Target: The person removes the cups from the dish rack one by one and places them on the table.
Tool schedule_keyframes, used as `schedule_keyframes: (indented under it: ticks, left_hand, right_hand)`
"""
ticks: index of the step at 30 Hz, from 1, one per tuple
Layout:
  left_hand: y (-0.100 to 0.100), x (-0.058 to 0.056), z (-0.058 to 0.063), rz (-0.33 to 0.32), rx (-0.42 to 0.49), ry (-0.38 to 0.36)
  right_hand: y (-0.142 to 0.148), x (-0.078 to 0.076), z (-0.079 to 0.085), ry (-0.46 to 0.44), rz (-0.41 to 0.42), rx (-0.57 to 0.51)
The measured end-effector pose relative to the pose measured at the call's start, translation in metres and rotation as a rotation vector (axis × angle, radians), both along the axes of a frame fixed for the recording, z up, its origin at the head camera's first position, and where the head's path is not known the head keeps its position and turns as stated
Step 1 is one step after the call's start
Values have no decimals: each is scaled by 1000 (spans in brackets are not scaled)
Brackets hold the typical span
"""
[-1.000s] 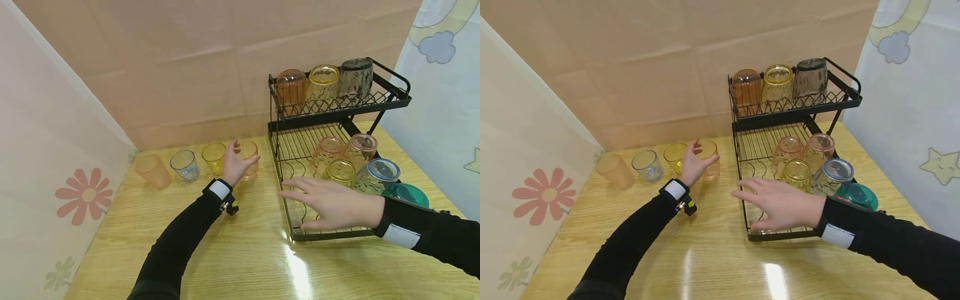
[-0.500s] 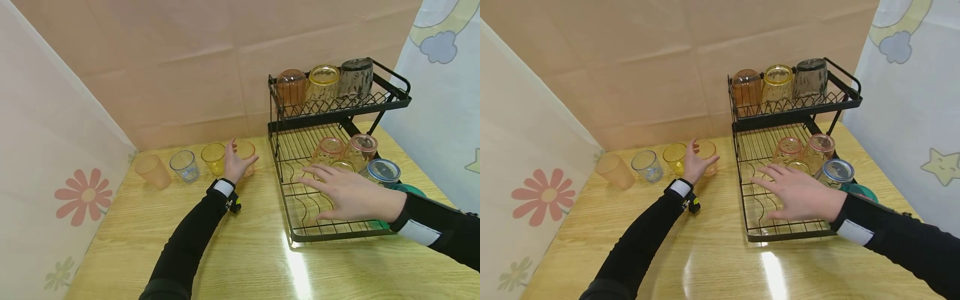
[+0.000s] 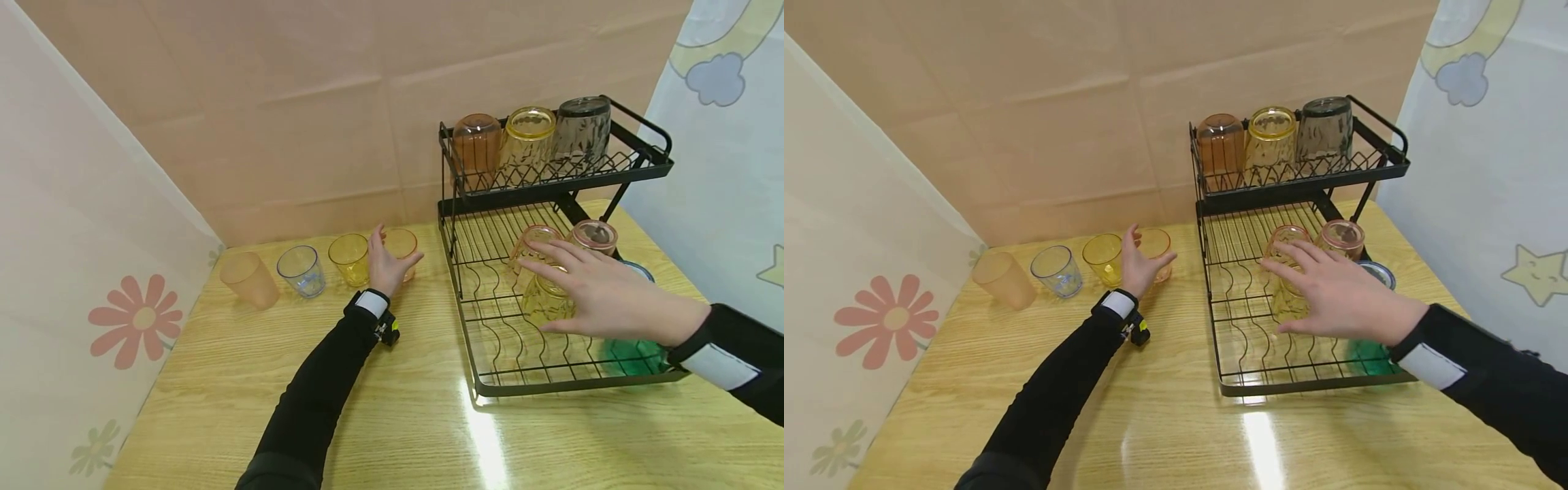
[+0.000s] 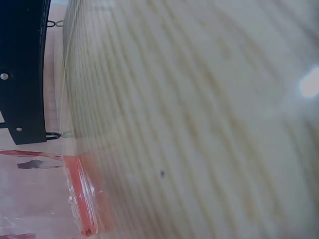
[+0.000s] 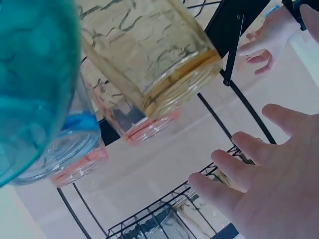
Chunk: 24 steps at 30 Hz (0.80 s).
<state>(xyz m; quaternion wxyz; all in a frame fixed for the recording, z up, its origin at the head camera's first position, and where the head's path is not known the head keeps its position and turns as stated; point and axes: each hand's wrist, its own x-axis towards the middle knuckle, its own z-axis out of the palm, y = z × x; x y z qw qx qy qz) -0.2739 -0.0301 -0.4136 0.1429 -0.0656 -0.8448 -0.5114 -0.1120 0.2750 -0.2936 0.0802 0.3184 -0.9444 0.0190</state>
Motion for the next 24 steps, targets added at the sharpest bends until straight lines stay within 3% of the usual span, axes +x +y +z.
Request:
schedule_keyframes:
  ticks: [8,13,18,24]
  left_hand:
    - [2,-2,-2,1,-34,-2]
    - [0,1,4,-39,-160,-19]
    - [-5,6,16,-106,-311,-11]
    - [-12,10,40,-177,-455,60]
  right_hand:
    - [6,-2,3,18,-28,-15]
    - [10,-4,5,5,-70,1]
    - [14,-6,7,-16,-101,-5]
    - [16,-8,8,-3,-87,-14]
